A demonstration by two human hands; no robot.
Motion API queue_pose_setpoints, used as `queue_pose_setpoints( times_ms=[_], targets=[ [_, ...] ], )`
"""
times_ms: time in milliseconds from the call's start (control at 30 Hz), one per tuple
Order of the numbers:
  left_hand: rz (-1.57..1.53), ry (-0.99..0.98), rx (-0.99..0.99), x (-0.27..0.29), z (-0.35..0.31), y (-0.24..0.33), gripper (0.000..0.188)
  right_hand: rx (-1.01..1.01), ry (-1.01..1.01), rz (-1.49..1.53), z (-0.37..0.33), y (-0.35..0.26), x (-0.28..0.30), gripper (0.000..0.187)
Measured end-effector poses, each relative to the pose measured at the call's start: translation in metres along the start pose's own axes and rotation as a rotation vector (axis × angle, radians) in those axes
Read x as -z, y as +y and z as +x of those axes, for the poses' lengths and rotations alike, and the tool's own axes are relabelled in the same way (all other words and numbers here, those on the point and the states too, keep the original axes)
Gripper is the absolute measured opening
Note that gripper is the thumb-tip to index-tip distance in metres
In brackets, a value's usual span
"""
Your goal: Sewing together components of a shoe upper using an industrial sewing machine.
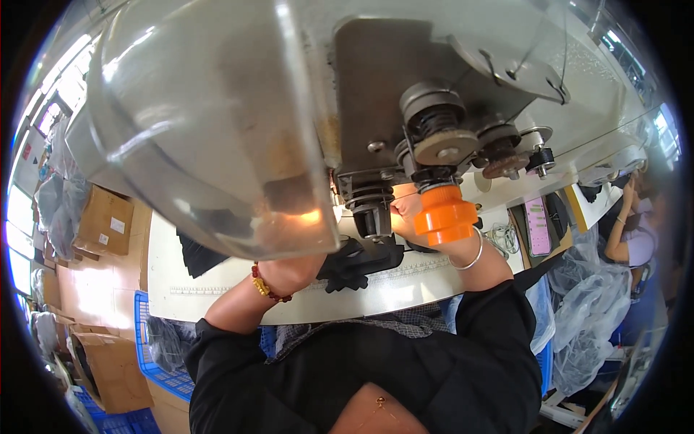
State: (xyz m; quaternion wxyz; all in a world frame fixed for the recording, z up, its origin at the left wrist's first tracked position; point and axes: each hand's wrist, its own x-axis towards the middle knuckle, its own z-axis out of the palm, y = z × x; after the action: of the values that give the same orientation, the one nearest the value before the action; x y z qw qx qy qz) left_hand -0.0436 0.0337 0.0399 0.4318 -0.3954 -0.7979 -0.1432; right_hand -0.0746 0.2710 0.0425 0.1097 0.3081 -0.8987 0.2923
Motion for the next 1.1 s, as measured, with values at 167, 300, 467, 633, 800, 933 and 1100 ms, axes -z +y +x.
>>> queue_pose_setpoints(
  times_ms=[167,300,467,633,800,933,1100],
  targets=[
    [-0.016,-0.099,0.095,0.005,-0.003,-0.003,0.027,0.18,0.179,-0.15,0.003,-0.037,0.018,0.019],
    [-0.005,-0.193,0.168,0.009,-0.001,-0.003,0.028,0.171,0.129,-0.118,0.0,-0.041,0.015,0.015],
    [-0.037,-0.178,0.106,0.016,0.01,-0.01,0.033,0.172,0.139,-0.077,-0.007,-0.046,-0.006,0.004],
    [0.008,-0.167,0.111,0.016,-0.001,-0.013,0.032,0.248,0.208,-0.118,-0.011,-0.043,-0.02,0.005],
    [-0.142,-0.129,0.23,0.022,0.001,-0.011,0.023,0.169,0.139,-0.108,-0.014,-0.048,-0.004,0.002],
    [-0.081,-0.231,0.179,0.027,0.013,0.001,0.018,0.194,0.101,-0.133,-0.018,-0.048,0.004,0.003],
    [-0.026,-0.213,0.087,0.027,0.009,0.004,0.016,0.191,0.089,-0.141,-0.02,-0.047,0.003,0.002]
  ],
)
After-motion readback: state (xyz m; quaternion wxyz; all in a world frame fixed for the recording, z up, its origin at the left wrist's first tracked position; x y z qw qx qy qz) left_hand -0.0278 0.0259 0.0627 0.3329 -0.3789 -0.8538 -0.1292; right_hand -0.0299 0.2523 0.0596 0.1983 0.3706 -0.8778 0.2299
